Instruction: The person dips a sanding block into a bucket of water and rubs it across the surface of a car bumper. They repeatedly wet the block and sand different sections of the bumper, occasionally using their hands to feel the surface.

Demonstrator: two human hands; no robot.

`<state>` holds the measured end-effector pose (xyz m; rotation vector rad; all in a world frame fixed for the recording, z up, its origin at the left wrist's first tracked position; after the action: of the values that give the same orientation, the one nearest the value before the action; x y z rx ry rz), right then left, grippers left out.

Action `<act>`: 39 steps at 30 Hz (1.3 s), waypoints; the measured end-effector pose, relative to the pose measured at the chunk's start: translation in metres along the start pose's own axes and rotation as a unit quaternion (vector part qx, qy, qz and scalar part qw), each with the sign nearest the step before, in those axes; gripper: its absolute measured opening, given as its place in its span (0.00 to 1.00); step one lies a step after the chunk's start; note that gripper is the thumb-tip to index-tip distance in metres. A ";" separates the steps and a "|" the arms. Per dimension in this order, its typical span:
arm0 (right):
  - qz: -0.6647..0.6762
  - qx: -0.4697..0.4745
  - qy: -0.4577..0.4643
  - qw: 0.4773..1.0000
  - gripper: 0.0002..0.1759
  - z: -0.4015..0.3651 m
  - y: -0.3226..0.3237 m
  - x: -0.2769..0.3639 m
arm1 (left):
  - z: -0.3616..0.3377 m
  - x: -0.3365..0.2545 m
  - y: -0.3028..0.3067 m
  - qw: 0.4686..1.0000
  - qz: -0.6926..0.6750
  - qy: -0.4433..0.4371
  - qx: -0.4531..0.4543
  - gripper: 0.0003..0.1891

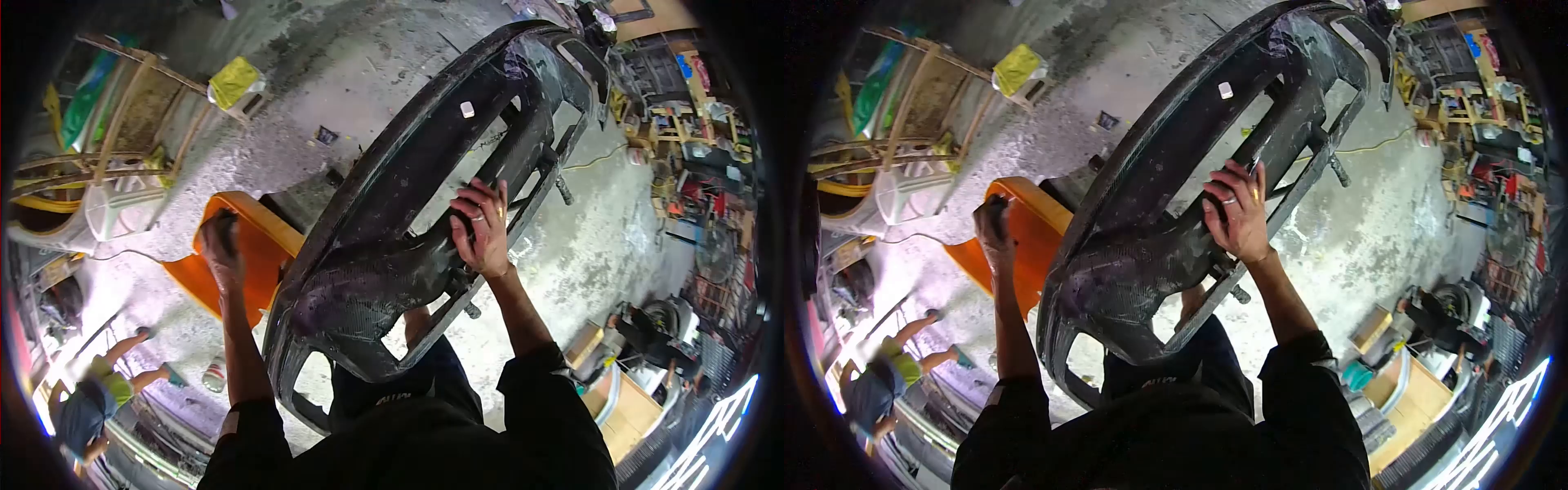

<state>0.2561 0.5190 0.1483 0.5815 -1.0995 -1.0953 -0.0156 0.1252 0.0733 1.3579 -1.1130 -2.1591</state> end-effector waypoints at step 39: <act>0.509 -0.303 -0.495 0.636 0.51 -0.153 0.013 -0.078 | -0.040 -0.218 -0.062 0.979 -0.064 0.192 0.021 0.24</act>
<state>0.3972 0.5762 0.0677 -1.2754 -1.5126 -0.5807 0.1295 0.2889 0.1458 1.8121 -0.9444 -1.8488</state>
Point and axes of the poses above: each hand's wrist, its own z-axis towards the middle knuckle, its own y-axis out of the back of the hand, x = y × z, the point moved 1 cm from there along z, towards the middle knuckle, and after that the axes turned 8 degrees about y, right-handed, at the moved point
